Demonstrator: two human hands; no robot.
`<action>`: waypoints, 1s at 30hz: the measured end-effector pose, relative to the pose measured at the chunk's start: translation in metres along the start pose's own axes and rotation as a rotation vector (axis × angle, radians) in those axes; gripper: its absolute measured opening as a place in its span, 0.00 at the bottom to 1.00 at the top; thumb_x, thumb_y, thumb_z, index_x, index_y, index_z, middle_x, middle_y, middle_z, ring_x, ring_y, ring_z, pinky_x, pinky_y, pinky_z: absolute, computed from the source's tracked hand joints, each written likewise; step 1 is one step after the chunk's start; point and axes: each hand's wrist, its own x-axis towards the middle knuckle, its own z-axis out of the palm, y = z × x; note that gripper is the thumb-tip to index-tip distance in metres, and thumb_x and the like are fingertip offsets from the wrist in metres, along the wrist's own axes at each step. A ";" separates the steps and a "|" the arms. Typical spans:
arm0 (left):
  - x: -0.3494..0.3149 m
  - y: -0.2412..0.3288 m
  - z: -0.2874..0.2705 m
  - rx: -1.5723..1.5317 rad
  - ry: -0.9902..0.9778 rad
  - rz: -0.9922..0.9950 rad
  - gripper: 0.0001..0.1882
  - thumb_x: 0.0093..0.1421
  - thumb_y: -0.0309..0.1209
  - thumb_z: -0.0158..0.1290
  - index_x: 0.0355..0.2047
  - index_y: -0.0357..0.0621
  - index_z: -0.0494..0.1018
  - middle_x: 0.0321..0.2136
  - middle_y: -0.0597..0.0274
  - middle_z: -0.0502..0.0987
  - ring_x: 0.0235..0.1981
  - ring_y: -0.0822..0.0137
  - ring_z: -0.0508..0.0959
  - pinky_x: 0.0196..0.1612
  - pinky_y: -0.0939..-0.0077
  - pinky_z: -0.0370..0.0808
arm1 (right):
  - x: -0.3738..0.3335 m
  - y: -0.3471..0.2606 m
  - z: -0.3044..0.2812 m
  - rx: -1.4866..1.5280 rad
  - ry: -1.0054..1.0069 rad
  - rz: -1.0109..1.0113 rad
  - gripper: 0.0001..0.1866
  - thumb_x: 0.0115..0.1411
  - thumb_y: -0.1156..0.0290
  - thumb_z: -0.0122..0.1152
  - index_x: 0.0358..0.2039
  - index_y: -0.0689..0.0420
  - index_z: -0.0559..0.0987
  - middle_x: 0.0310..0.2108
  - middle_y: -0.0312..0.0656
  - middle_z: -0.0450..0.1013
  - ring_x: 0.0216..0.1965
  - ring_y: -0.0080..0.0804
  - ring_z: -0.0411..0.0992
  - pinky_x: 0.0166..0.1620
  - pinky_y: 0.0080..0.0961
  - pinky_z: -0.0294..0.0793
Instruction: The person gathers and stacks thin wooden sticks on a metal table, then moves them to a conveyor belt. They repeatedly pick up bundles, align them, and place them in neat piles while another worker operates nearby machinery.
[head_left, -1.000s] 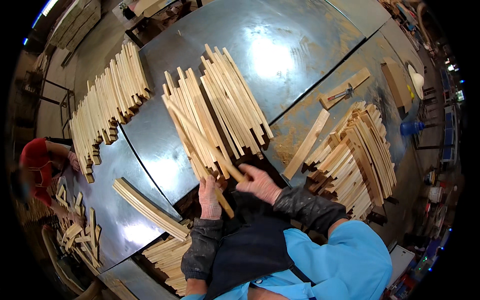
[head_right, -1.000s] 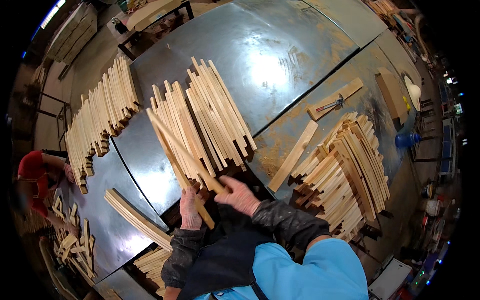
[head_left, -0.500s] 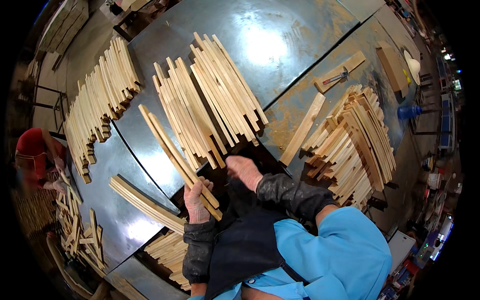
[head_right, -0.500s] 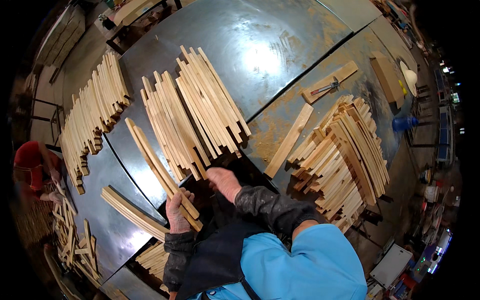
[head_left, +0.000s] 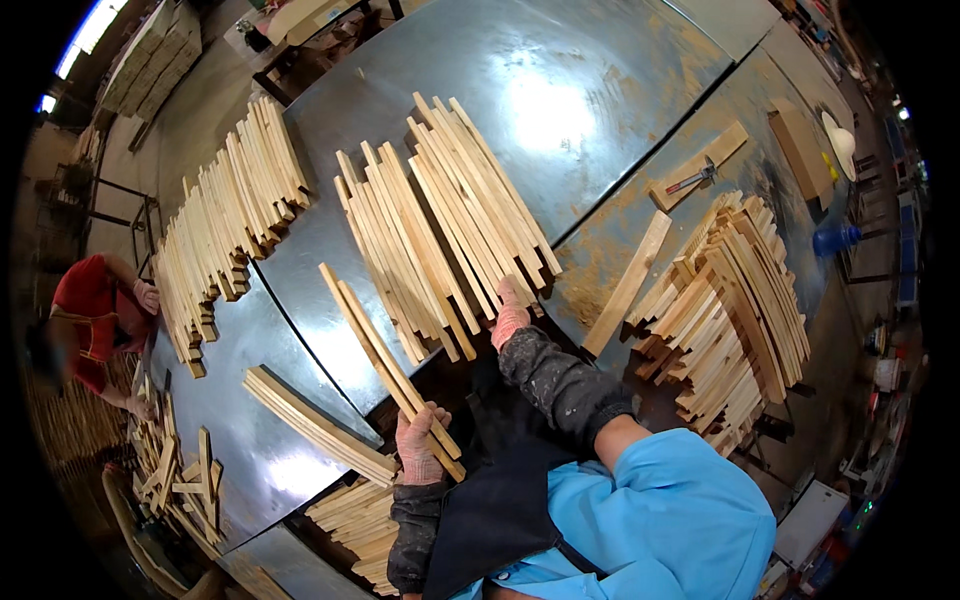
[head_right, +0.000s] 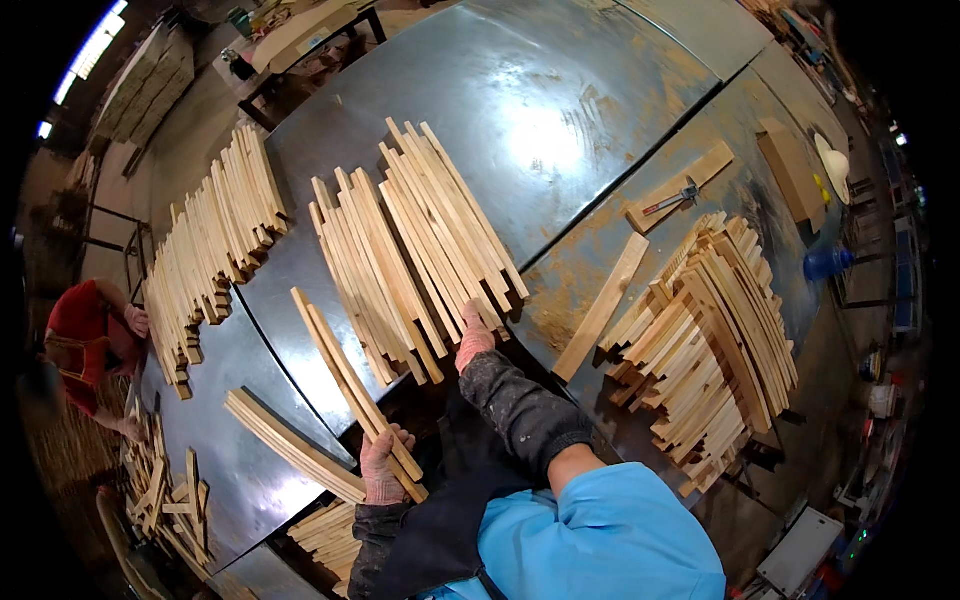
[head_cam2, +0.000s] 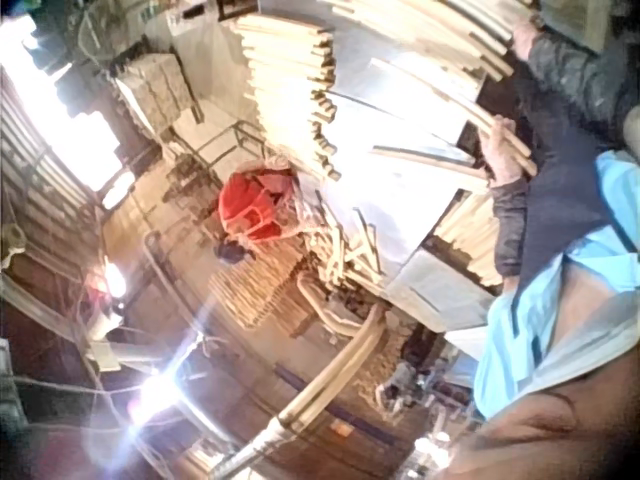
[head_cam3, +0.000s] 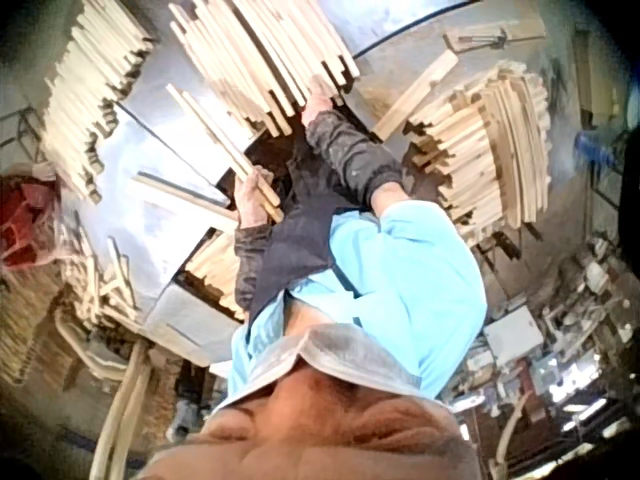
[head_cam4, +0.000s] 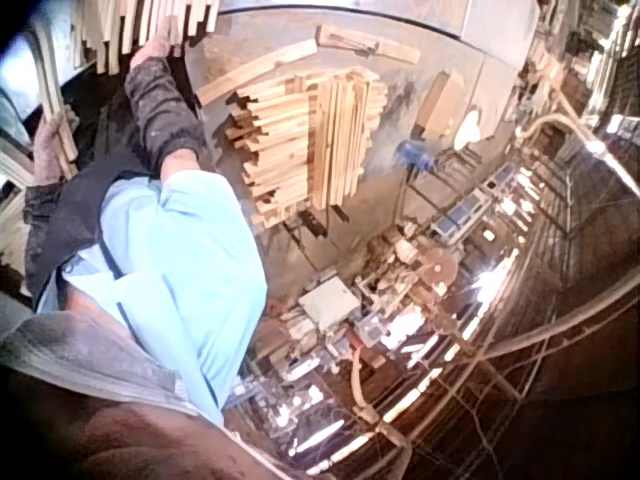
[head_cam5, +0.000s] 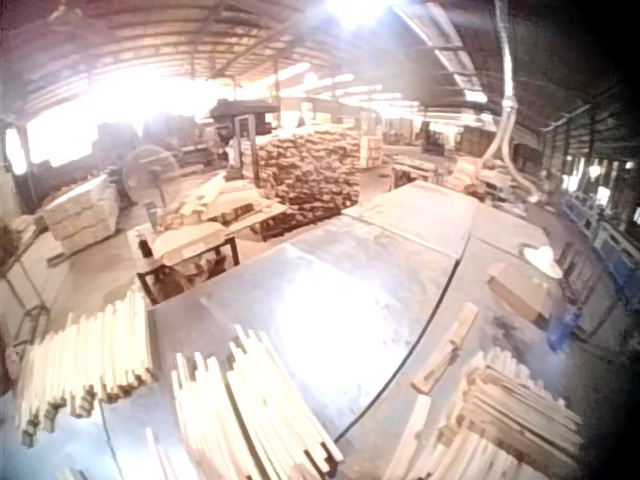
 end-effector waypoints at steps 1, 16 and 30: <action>0.001 0.001 0.003 0.004 -0.012 -0.009 0.18 0.66 0.28 0.65 0.52 0.40 0.72 0.41 0.57 0.80 0.40 0.60 0.84 0.51 0.56 0.85 | 0.010 -0.002 -0.013 0.046 0.073 -0.137 0.69 0.56 0.13 0.48 0.79 0.61 0.57 0.79 0.62 0.49 0.77 0.53 0.54 0.78 0.43 0.49; 0.004 0.004 -0.005 0.029 -0.040 0.015 0.19 0.66 0.30 0.65 0.53 0.38 0.72 0.42 0.57 0.81 0.40 0.62 0.84 0.51 0.58 0.86 | -0.045 0.052 -0.085 0.043 -0.097 -0.357 0.29 0.66 0.48 0.73 0.56 0.56 0.78 0.52 0.42 0.78 0.50 0.39 0.77 0.54 0.42 0.77; -0.001 0.008 -0.003 0.068 -0.057 -0.007 0.20 0.65 0.32 0.64 0.53 0.38 0.71 0.41 0.57 0.79 0.42 0.61 0.83 0.52 0.59 0.85 | -0.068 0.010 -0.092 -0.257 -0.255 -0.461 0.15 0.69 0.61 0.71 0.50 0.55 0.80 0.38 0.34 0.77 0.38 0.27 0.76 0.42 0.29 0.79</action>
